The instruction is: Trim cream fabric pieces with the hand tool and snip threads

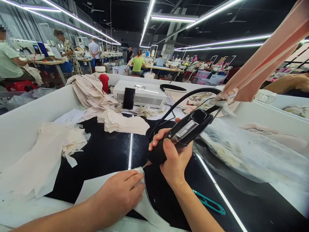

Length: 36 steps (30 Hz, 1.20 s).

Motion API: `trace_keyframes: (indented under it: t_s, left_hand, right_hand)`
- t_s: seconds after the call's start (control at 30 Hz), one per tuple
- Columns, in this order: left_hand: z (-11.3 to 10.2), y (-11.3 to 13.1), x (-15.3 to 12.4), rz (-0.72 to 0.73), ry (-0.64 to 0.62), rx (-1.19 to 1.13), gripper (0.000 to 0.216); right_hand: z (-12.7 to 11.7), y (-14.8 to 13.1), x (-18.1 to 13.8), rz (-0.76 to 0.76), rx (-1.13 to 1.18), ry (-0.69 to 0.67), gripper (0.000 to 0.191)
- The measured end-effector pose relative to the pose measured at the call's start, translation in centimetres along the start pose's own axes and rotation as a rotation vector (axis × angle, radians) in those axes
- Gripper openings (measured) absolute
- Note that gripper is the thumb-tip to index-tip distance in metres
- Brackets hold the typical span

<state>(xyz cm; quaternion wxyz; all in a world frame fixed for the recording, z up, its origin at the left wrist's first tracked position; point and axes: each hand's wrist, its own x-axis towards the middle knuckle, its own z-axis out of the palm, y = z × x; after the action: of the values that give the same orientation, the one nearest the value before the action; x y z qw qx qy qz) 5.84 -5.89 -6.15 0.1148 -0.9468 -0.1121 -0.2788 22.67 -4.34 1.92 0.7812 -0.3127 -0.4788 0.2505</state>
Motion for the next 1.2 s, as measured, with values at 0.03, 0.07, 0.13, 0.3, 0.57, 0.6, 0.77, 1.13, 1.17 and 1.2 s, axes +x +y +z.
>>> trace_keyframes:
  t_s: [0.03, 0.07, 0.13, 0.3, 0.57, 0.6, 0.77, 1.13, 1.17, 1.2]
  left_hand:
    - [0.0, 0.0, 0.0, 0.000, -0.007, 0.001, 0.022]
    - [-0.1, 0.0, 0.0, 0.003, -0.012, 0.003, 0.022]
    - [-0.1, -0.1, 0.0, 0.009, -0.012, 0.009, 0.022]
    - [-0.3, -0.1, 0.1, -0.006, 0.007, 0.003, 0.022]
    - [-1.1, 0.3, 0.1, -0.029, 0.021, 0.007, 0.024]
    - [-1.1, 0.3, 0.1, -0.038, 0.033, 0.007, 0.025]
    - [-1.2, 0.1, 0.1, -0.057, 0.038, 0.042, 0.029]
    - [-1.2, 0.2, 0.0, -0.059, 0.008, 0.055, 0.034]
    - [-1.3, 0.2, 0.0, -0.061, 0.005, 0.058, 0.034]
    - [-1.2, 0.2, -0.1, -0.062, 0.004, 0.060, 0.035]
  right_hand:
    - [0.0, 0.0, -0.1, 0.001, 0.001, -0.005, 0.035]
    - [-0.1, 0.1, -0.1, 0.003, 0.001, -0.010, 0.034]
    - [-0.2, 0.2, -0.2, 0.001, 0.002, -0.017, 0.032]
    - [-0.2, 0.3, -0.4, 0.002, -0.006, -0.016, 0.034]
    - [0.0, 0.2, -0.6, -0.019, 0.009, -0.031, 0.033]
    - [0.0, 0.2, -0.6, -0.018, 0.009, -0.030, 0.033]
    - [0.0, 0.3, -0.6, -0.018, -0.005, -0.031, 0.034]
    - [0.1, 0.2, -0.6, -0.004, -0.022, -0.017, 0.033]
    - [0.1, 0.2, -0.6, -0.008, -0.021, -0.017, 0.033]
    - [0.1, 0.1, -0.5, -0.010, -0.021, -0.017, 0.033]
